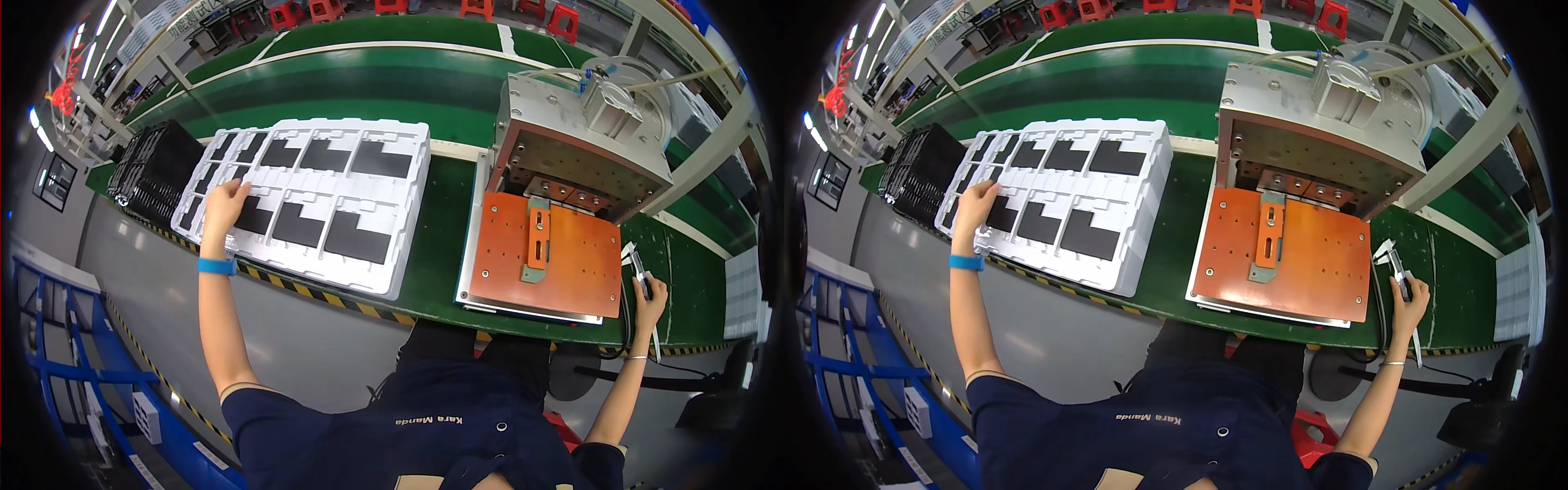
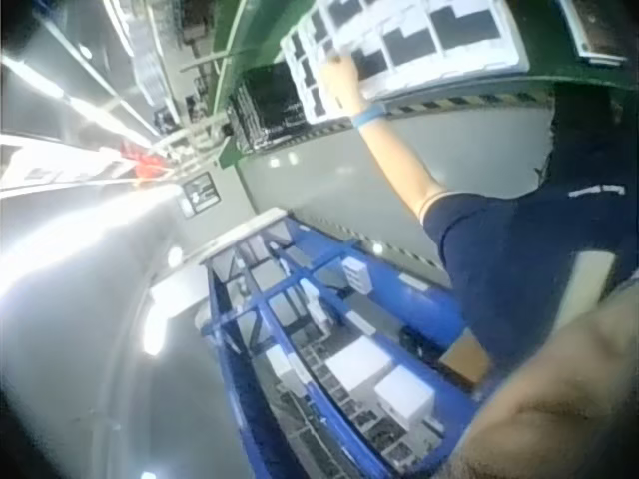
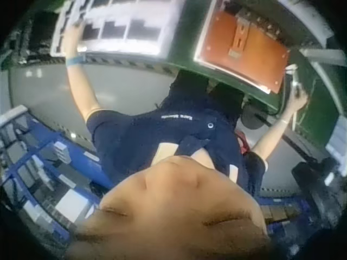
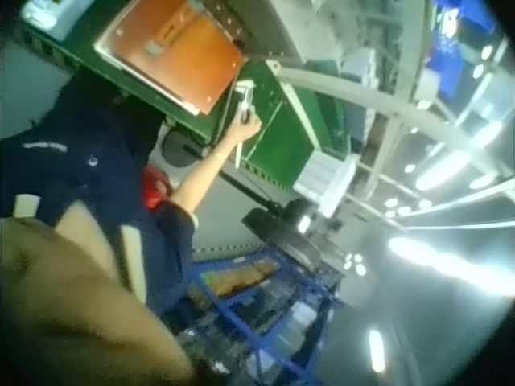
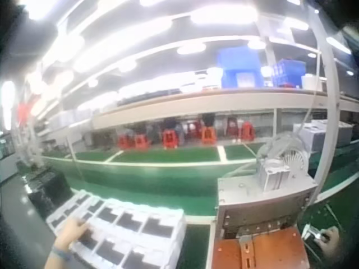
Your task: The person removes black electronic components from a tray, places them one at a time into a machine fixture to be pressed, and measures a component using a digital caliper.
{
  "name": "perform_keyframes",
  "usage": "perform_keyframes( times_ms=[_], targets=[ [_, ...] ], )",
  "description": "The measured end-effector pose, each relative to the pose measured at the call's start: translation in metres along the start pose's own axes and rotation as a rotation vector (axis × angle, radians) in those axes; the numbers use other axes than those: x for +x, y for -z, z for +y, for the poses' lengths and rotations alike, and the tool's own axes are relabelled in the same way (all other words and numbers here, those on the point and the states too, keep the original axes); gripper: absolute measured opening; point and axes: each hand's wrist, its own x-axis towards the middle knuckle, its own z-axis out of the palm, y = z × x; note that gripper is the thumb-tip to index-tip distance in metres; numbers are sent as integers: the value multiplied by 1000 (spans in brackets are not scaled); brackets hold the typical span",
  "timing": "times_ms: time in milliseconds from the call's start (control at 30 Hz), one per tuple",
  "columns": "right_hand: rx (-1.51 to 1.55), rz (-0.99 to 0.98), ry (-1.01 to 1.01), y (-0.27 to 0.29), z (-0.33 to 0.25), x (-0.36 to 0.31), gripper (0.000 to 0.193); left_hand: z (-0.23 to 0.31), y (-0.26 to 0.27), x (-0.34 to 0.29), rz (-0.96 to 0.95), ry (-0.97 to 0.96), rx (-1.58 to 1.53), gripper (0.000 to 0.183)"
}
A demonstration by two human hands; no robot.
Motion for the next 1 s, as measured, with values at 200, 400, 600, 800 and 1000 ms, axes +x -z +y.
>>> perform_keyframes(
  times_ms=[200, 400, 600, 800, 1000],
  targets=[
    [23, 7, -3, -4, 2, 2, 38, 10, 2, 36, -340, 380, -169, 68],
    [15, 19, -9, -3, -1, 0, 37, 21, 27, 38, -244, 348, -394, 78],
    [113, 81, 13, -8, 7, -3, 32, -5, 34, 41, -492, 201, -1103, 46],
    [1122, 21, -39, 66, -107, -7, 36, 4, 53, 36, -416, 78, -1253, 35],
    [2031, -1159, 414, 126, -264, -15, 79, -96, 66, 19, -287, 243, -1451, 35]
  ],
)
